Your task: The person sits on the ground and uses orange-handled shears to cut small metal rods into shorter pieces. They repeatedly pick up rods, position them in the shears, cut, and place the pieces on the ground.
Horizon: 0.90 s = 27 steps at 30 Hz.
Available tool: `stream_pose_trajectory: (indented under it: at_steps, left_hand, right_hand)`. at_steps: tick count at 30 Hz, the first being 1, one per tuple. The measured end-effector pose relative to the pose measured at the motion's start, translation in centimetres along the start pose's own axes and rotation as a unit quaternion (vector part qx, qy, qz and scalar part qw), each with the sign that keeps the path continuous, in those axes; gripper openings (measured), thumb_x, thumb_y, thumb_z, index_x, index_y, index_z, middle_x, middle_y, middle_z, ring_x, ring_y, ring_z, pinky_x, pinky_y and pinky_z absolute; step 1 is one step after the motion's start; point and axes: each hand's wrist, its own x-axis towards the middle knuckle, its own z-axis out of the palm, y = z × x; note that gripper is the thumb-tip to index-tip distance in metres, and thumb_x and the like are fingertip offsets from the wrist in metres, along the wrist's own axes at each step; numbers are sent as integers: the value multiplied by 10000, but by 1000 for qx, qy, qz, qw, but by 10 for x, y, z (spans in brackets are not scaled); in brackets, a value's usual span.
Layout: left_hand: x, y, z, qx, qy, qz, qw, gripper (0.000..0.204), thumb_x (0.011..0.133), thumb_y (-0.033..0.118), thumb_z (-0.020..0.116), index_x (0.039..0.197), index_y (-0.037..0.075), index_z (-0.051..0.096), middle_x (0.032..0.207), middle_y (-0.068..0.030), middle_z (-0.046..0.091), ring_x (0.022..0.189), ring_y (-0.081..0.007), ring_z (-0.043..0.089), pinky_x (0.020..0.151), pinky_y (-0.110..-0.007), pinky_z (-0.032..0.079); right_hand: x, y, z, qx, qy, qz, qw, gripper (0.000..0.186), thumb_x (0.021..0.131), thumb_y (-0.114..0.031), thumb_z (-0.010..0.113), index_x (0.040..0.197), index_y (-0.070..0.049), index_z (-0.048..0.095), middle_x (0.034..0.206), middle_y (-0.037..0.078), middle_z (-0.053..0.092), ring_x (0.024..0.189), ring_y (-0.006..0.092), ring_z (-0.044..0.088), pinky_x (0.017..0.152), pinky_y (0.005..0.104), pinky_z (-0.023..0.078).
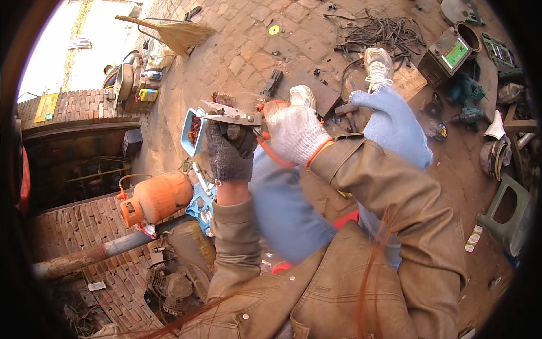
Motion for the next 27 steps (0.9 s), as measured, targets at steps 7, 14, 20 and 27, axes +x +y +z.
stream_pose_trajectory:
  at_steps: [7, 14, 20, 27]
  left_hand:
    - [3, -4, -16, -1, -103, -60, 993, 369, 1012, 441, 395, 850, 133, 518, 644, 35, 458, 456, -72, 365, 405, -224, 290]
    - [17, -26, -35, 457, 32, 444, 770, 400, 1030, 360, 411, 1016, -13, 554, 861, -56, 580, 788, -105, 533, 664, -269, 480]
    - [13, -25, -38, 412, 14, 430, 804, 396, 1027, 317, 397, 876, -18, 545, 774, -93, 564, 682, -173, 533, 584, -305, 448]
    - [21, -21, -48, 591, 8, 573, 568, 388, 1018, 272, 384, 759, 13, 511, 621, -80, 477, 544, -177, 461, 503, -313, 372]
  right_hand:
    - [5, 17, -2, 3, 29, -42, 999, 392, 758, -266, 692, 1000, 9, 552, 741, 200, 628, 659, 374, 645, 570, 438, 512]
    - [-7, -17, -14, 125, -35, -48, 990, 345, 849, -282, 658, 1005, 10, 557, 734, 236, 613, 701, 418, 627, 593, 457, 487]
    - [-10, -23, -22, 192, -75, 38, 978, 271, 879, -273, 624, 918, -10, 572, 678, 223, 586, 658, 414, 610, 579, 454, 474]
    - [-23, -17, -34, 377, -196, 15, 905, 260, 911, -250, 565, 793, -20, 538, 598, 120, 518, 512, 252, 524, 494, 364, 441]
